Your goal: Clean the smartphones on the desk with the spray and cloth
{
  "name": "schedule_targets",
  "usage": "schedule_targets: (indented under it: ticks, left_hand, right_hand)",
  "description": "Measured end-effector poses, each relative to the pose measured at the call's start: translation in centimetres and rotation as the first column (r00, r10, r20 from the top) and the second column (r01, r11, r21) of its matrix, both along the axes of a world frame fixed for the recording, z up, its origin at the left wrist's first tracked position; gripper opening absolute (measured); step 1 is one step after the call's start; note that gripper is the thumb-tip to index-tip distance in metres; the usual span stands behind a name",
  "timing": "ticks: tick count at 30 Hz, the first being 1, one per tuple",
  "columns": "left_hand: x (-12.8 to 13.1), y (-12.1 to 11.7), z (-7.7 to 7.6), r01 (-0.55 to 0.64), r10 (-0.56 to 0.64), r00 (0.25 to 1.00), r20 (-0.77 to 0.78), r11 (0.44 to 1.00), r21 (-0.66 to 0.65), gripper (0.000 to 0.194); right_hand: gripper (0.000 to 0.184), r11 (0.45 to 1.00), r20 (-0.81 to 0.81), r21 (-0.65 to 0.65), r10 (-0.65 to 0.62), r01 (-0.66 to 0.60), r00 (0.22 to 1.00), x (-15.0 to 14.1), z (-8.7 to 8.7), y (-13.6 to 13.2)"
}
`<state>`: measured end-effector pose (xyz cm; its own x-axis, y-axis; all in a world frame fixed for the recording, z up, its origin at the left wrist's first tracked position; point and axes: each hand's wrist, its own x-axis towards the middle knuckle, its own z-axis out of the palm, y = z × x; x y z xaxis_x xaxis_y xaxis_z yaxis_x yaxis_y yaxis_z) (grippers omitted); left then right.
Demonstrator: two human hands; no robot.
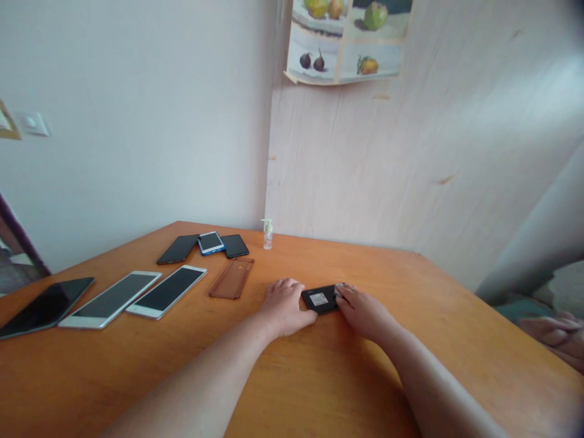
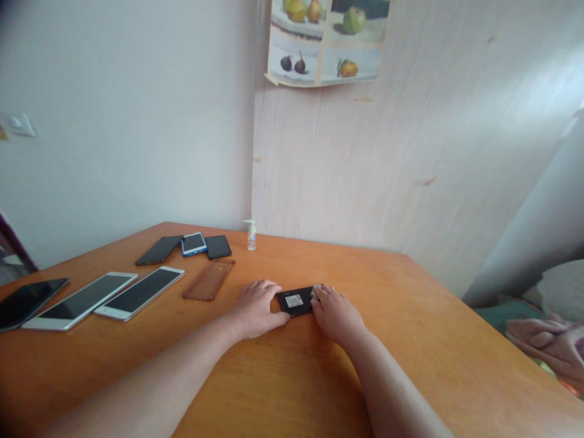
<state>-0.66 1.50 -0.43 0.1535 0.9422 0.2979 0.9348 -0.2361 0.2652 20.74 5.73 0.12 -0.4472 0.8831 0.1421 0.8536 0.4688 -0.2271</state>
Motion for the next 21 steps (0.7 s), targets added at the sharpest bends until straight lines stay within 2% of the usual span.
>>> schedule_targets:
  ticks: [2, 7, 12, 15, 18, 21]
  left_hand:
    - [0.0, 0.0, 0.1, 0.013, -0.013, 1.0, 0.001, 1.0, 0.001, 0.048]
    - [-0.1, -0.1, 0.5, 0.004, -0.004, 1.0, 0.013, 0.999, -0.045, 0.047]
    - [-0.4, -0.2, 0.8, -0.014, 0.015, 0.999, 0.036, 0.999, -0.031, 0.062]
    - [-1.0, -0.1, 1.2, -0.192, 0.192, 0.98, 0.051, 0.981, -0.013, 0.062]
    - [-2.0, 0.0, 1.5, -0.399, 0.4, 0.915, 0.052, 0.917, -0.017, 0.055]
    - [-2.8, 0.1, 1.6, -0.477, 0.481, 0.875, 0.05, 0.876, -0.074, 0.055]
  right_hand:
    - [0.044, 1.0, 0.006, 0.005, -0.025, 0.025, 1.0, 0.1, 0.0, 0.2]
    - [0.047, 0.993, -0.013, 0.016, 0.113, -0.113, 0.993, -0.7, -0.4, -0.6]
    - [0.049, 0.992, -0.046, -0.012, 0.124, -0.125, 0.991, -0.3, -0.8, -0.4]
    - [0.049, 0.991, -0.051, -0.014, 0.13, -0.131, 0.99, -0.2, -0.9, -0.2]
    - [0.049, 0.99, -0.053, -0.016, 0.136, -0.137, 0.989, -0.2, -0.9, -0.1]
    - [0.05, 0.99, -0.051, -0.013, 0.136, -0.137, 0.989, -0.2, -1.1, 0.0]
